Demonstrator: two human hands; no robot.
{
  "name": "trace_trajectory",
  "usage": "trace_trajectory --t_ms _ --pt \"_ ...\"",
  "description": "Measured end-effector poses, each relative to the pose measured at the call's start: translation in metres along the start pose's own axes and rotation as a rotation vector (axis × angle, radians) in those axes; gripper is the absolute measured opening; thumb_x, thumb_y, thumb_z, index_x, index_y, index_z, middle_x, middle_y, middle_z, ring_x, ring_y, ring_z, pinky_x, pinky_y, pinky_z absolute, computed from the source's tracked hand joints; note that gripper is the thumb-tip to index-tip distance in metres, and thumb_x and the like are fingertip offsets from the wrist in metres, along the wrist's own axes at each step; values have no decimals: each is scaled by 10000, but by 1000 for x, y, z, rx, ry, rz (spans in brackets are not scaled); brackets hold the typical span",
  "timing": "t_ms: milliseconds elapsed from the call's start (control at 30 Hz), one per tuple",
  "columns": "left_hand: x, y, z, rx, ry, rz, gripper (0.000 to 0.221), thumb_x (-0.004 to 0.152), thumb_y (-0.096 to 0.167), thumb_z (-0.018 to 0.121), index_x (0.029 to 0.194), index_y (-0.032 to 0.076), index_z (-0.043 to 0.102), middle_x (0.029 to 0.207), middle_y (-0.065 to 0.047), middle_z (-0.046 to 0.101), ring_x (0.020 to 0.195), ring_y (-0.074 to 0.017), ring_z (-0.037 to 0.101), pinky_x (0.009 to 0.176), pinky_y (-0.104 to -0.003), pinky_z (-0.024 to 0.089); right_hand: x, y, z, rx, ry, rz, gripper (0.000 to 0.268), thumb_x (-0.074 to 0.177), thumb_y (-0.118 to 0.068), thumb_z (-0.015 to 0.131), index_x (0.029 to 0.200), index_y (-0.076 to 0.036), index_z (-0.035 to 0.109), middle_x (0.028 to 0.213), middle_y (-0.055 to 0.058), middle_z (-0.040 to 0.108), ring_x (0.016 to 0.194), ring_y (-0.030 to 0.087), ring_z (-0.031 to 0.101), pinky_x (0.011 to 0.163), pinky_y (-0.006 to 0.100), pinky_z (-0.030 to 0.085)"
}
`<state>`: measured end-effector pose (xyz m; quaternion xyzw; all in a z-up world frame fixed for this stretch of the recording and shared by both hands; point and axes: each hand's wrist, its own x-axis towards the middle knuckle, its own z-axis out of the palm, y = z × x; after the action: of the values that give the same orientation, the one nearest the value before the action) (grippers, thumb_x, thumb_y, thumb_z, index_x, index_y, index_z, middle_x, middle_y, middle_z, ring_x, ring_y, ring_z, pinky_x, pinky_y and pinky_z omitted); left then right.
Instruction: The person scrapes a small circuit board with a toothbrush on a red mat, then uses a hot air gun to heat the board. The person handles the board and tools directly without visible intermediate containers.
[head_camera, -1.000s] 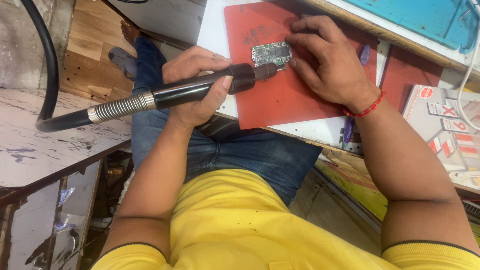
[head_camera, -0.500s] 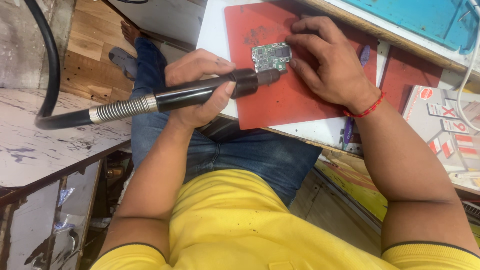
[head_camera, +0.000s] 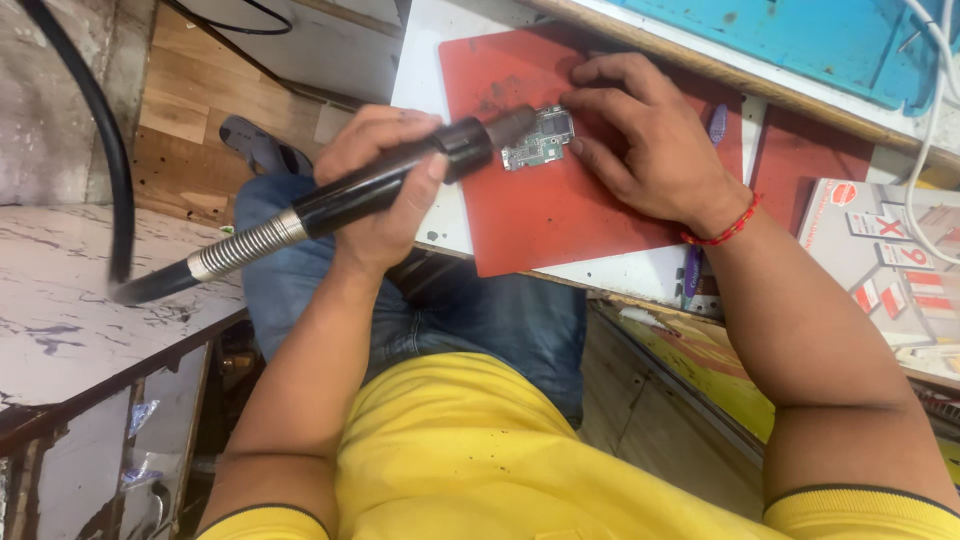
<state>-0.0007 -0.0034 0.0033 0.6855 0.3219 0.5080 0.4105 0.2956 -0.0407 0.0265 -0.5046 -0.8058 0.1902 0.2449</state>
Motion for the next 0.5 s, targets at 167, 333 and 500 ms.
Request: trace_trajectory --t_ms 167,333,500 --pt "-3 -5 -1 11 0 44 232 975 165 772 1135 13 699 1079 -142 722 963 -225 734 890 -303 591 3 0 0 -19 -17 6 456 932 -108 782 1353 -2 640 1402 183 560 1299 373 563 1075 434 494" --pt "-1 -3 0 -5 -24 84 241 941 160 780 1112 13 694 1064 -133 713 926 -212 731 844 -293 585 3 -2 1 -53 -2 2 402 960 -95 778 1343 -43 668 1413 162 566 1313 356 578 1100 426 502" --pt "-3 -4 0 -74 -100 108 239 950 168 773 1111 12 693 1087 -145 713 942 -220 737 831 -287 594 -1 2 1 2 1 15 380 966 -78 778 1325 -31 663 1412 166 562 1318 353 582 1098 416 507"
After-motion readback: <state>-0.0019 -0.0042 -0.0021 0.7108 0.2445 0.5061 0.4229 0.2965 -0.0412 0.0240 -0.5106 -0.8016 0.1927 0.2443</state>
